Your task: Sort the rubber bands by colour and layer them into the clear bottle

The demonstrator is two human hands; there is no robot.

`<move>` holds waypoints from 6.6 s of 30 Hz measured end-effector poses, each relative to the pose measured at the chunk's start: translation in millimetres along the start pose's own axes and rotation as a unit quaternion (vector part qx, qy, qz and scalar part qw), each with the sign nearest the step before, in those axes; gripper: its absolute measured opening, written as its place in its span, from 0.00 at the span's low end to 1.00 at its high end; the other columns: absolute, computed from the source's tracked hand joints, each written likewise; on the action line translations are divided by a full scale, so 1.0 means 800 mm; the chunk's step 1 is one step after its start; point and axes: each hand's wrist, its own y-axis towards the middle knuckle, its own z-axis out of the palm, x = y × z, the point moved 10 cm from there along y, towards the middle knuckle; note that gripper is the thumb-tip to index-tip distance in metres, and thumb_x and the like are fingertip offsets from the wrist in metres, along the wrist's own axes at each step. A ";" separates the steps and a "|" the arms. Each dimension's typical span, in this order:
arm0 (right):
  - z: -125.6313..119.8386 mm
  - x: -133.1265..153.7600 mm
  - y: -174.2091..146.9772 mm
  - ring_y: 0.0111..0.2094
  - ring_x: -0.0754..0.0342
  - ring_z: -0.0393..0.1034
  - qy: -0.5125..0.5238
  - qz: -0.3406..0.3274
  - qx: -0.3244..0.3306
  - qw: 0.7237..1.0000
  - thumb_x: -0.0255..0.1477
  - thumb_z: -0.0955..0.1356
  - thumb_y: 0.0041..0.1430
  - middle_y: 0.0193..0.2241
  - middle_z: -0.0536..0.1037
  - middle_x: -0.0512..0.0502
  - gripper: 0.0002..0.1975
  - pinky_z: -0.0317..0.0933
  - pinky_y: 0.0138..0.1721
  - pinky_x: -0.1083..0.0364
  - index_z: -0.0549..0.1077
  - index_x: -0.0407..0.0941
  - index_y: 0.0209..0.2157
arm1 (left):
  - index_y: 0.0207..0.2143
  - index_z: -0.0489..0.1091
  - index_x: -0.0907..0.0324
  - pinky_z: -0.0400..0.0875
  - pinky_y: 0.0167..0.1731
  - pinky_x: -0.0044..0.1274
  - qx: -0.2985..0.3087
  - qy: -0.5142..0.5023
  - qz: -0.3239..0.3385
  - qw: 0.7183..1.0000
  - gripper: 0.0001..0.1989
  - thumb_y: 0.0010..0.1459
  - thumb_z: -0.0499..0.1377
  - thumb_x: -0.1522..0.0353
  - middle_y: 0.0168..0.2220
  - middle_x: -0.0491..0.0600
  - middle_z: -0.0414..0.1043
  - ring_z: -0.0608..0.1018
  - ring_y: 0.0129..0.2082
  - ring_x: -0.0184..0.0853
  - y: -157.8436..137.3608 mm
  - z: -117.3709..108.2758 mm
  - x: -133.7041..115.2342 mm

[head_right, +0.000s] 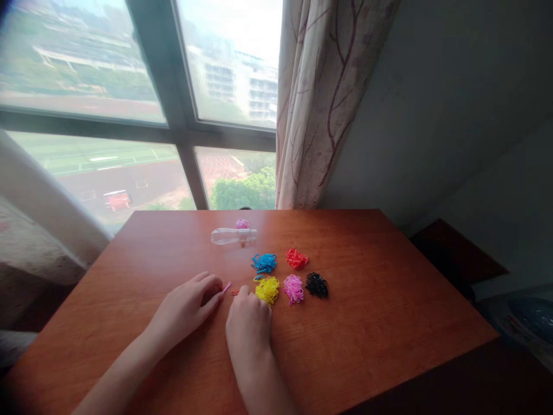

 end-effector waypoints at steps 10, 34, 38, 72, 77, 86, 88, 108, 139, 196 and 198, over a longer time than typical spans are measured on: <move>-0.019 0.011 0.018 0.34 0.45 0.78 -0.066 -0.059 0.033 0.996 0.22 0.62 0.65 0.32 0.80 0.39 0.09 0.64 0.31 0.54 0.73 0.44 0.39 | 0.34 0.67 0.54 0.64 0.34 0.23 0.007 -0.006 -0.002 1.000 0.09 0.65 0.50 0.64 0.37 0.46 0.70 0.76 0.35 0.35 0.002 0.002 0.001; -0.114 -0.159 0.115 0.32 0.54 0.73 -0.096 0.022 -0.017 0.995 0.32 0.63 0.65 0.32 0.81 0.47 0.10 0.52 0.28 0.58 0.77 0.49 0.37 | 0.35 0.66 0.54 0.62 0.31 0.23 0.013 0.037 -0.005 0.999 0.08 0.65 0.49 0.64 0.38 0.46 0.70 0.76 0.35 0.34 0.001 0.003 -0.003; -0.103 -0.162 0.117 0.34 0.52 0.74 -0.094 0.011 -0.012 0.995 0.31 0.65 0.62 0.32 0.81 0.47 0.09 0.54 0.29 0.58 0.78 0.49 0.36 | 0.35 0.66 0.54 0.62 0.31 0.23 0.014 0.040 -0.007 0.999 0.09 0.66 0.49 0.63 0.37 0.46 0.70 0.76 0.35 0.34 0.001 0.003 -0.003; 0.000 -0.042 -0.063 0.33 0.56 0.74 0.204 -0.193 -0.044 0.959 0.21 0.63 0.61 0.31 0.80 0.53 0.10 0.55 0.34 0.60 0.73 0.48 0.35 | 0.32 0.72 0.56 0.65 0.28 0.20 0.002 -0.080 0.116 0.990 0.07 0.60 0.54 0.70 0.35 0.47 0.73 0.74 0.30 0.31 0.032 0.001 -0.107; 0.002 -0.043 -0.060 0.31 0.56 0.74 0.172 -0.179 -0.038 0.968 0.23 0.63 0.62 0.29 0.79 0.53 0.09 0.54 0.32 0.60 0.73 0.48 0.33 | 0.33 0.74 0.55 0.67 0.31 0.22 0.037 -0.017 0.168 0.985 0.07 0.57 0.56 0.72 0.37 0.47 0.75 0.76 0.33 0.33 0.061 0.019 -0.161; -0.001 -0.041 -0.059 0.31 0.56 0.73 0.168 -0.188 -0.032 0.967 0.23 0.63 0.61 0.29 0.78 0.54 0.08 0.54 0.31 0.60 0.71 0.48 0.32 | 0.33 0.75 0.56 0.66 0.31 0.24 0.055 0.003 0.190 0.980 0.06 0.56 0.58 0.73 0.37 0.49 0.77 0.77 0.34 0.36 0.090 0.040 -0.195; 0.001 -0.041 -0.059 0.31 0.56 0.73 0.167 -0.187 -0.034 0.967 0.23 0.63 0.61 0.29 0.78 0.54 0.08 0.54 0.31 0.60 0.71 0.48 0.32 | 0.35 0.75 0.55 0.66 0.31 0.24 0.048 0.002 0.182 0.982 0.06 0.56 0.59 0.71 0.38 0.49 0.76 0.77 0.34 0.36 0.090 0.035 -0.190; 0.001 -0.041 -0.063 0.31 0.55 0.72 0.181 -0.193 -0.039 0.964 0.21 0.63 0.60 0.29 0.78 0.53 0.09 0.52 0.32 0.58 0.71 0.48 0.34 | 0.34 0.73 0.54 0.63 0.32 0.21 0.004 0.011 0.059 0.998 0.08 0.59 0.54 0.70 0.36 0.46 0.75 0.76 0.32 0.32 0.069 0.013 -0.063; 0.002 -0.044 -0.062 0.31 0.55 0.72 0.213 -0.200 -0.051 0.955 0.21 0.63 0.59 0.30 0.78 0.53 0.10 0.52 0.32 0.57 0.72 0.49 0.36 | 0.32 0.73 0.55 0.62 0.31 0.21 0.006 0.011 0.080 0.997 0.06 0.57 0.55 0.69 0.32 0.47 0.76 0.76 0.31 0.34 0.082 0.028 -0.079; -0.001 -0.043 -0.062 0.31 0.56 0.72 0.190 -0.200 -0.047 0.960 0.20 0.64 0.59 0.30 0.79 0.53 0.09 0.54 0.32 0.59 0.72 0.48 0.35 | 0.33 0.73 0.55 0.63 0.32 0.22 0.006 0.018 0.053 0.998 0.07 0.59 0.55 0.69 0.35 0.47 0.75 0.76 0.33 0.33 0.062 0.025 -0.074; 0.000 -0.043 -0.062 0.31 0.56 0.72 0.194 -0.200 -0.047 0.959 0.20 0.64 0.59 0.30 0.79 0.53 0.09 0.53 0.32 0.58 0.72 0.48 0.35 | 0.33 0.73 0.55 0.62 0.31 0.21 0.005 0.015 0.052 0.999 0.06 0.59 0.55 0.69 0.35 0.47 0.75 0.75 0.32 0.33 0.059 0.025 -0.074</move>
